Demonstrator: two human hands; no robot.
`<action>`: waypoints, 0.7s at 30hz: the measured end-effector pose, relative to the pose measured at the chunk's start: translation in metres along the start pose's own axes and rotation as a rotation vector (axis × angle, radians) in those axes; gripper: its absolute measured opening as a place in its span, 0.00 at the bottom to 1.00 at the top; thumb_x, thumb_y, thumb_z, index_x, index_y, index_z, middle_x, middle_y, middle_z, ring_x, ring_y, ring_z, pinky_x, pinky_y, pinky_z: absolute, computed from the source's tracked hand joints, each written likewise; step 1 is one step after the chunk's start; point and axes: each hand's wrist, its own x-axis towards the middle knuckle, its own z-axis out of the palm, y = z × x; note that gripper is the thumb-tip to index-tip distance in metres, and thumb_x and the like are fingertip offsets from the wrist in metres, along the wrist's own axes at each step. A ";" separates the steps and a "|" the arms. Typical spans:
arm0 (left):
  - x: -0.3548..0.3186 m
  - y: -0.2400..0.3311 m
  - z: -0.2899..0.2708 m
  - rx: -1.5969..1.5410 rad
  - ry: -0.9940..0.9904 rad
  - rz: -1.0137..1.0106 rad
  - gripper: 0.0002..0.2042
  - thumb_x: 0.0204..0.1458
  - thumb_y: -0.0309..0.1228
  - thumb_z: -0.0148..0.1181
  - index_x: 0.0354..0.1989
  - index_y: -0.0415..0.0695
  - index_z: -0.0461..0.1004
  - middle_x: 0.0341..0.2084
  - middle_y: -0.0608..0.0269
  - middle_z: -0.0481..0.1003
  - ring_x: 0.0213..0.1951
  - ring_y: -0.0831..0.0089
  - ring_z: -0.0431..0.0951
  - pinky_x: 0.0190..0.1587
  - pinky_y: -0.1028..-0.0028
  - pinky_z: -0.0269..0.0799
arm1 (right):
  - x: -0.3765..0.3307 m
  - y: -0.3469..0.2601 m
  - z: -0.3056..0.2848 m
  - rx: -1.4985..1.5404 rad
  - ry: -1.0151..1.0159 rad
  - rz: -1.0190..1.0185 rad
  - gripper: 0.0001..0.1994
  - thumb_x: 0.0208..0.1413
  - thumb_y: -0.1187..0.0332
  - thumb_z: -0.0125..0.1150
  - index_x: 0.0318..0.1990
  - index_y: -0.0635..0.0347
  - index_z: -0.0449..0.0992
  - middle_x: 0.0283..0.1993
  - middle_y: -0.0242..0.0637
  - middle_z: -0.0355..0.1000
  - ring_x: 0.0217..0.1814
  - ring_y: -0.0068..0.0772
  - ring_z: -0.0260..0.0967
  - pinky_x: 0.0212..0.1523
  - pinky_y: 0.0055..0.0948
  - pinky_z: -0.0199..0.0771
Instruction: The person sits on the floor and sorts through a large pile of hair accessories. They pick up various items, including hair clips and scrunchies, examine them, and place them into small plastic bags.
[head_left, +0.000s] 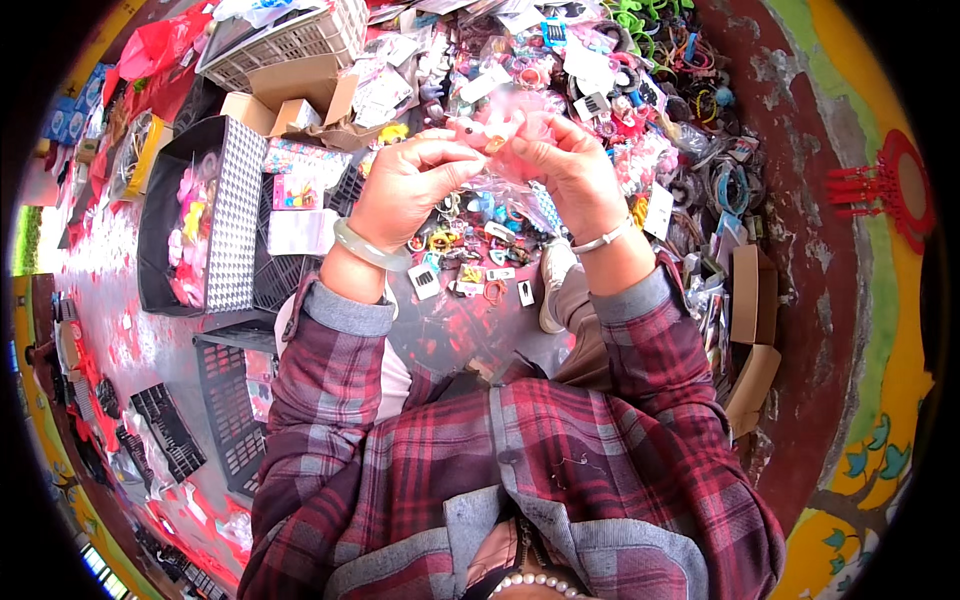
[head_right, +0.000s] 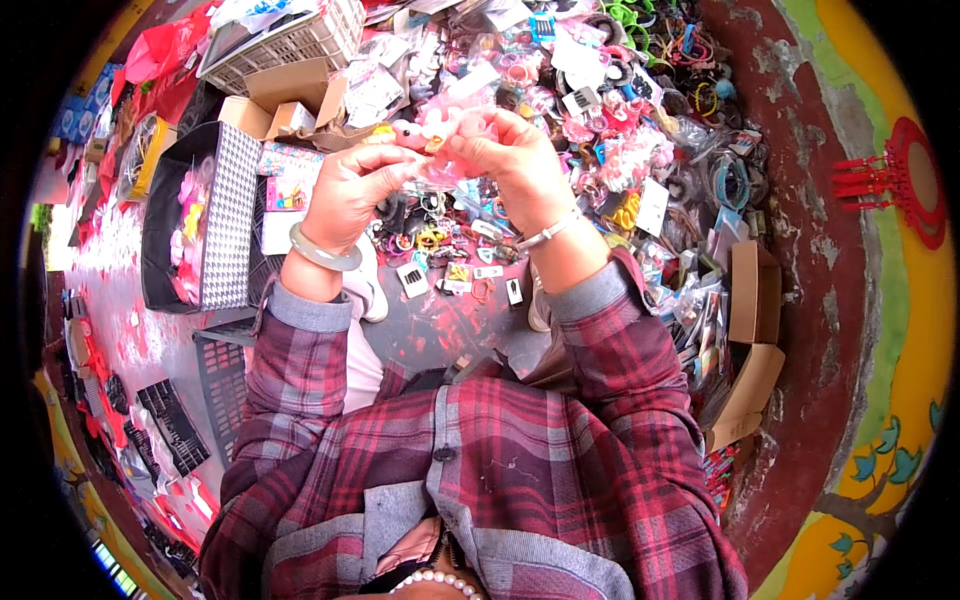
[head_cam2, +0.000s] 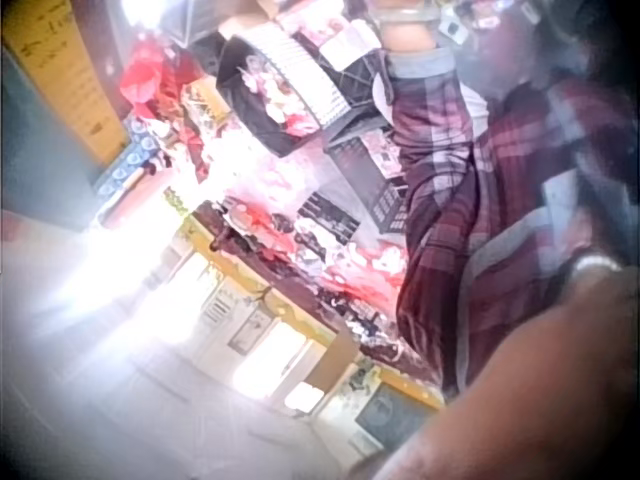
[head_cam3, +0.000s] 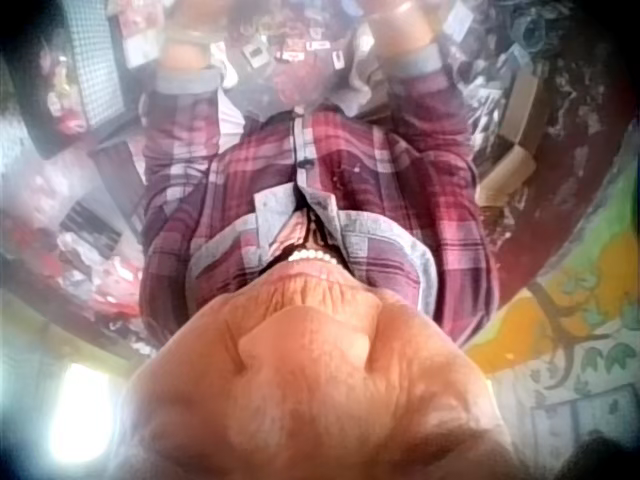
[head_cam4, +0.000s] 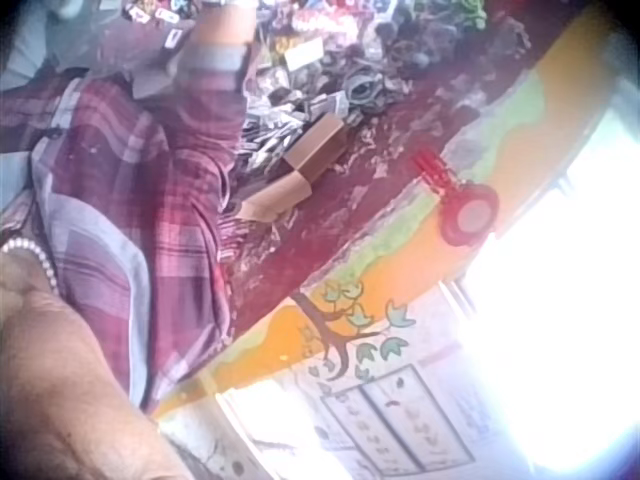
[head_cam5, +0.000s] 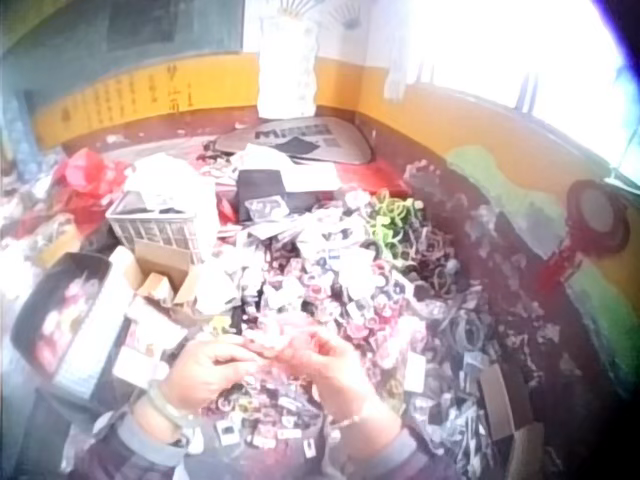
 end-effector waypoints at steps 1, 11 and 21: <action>0.000 0.000 0.000 0.014 -0.008 0.019 0.05 0.47 0.22 0.57 0.31 0.36 0.76 0.38 0.63 0.71 0.37 0.78 0.71 0.38 0.80 0.69 | -0.001 -0.001 -0.001 0.066 -0.013 0.033 0.07 0.47 0.74 0.60 0.34 0.61 0.71 0.33 0.32 0.71 0.34 0.22 0.69 0.36 0.20 0.69; 0.000 -0.025 -0.013 0.290 0.143 -0.308 0.06 0.45 0.26 0.58 0.29 0.37 0.77 0.22 0.66 0.75 0.24 0.80 0.72 0.28 0.80 0.66 | 0.008 -0.019 -0.018 0.170 0.127 -0.259 0.02 0.48 0.76 0.57 0.26 0.59 0.72 0.35 0.35 0.72 0.36 0.26 0.70 0.40 0.27 0.71; 0.002 -0.029 -0.001 0.732 0.130 -0.143 0.09 0.37 0.34 0.54 0.21 0.41 0.75 0.19 0.48 0.71 0.25 0.53 0.73 0.29 0.63 0.68 | -0.022 -0.023 0.011 -1.157 -0.013 -0.518 0.09 0.40 0.75 0.60 0.34 0.59 0.75 0.27 0.35 0.72 0.28 0.29 0.70 0.28 0.24 0.69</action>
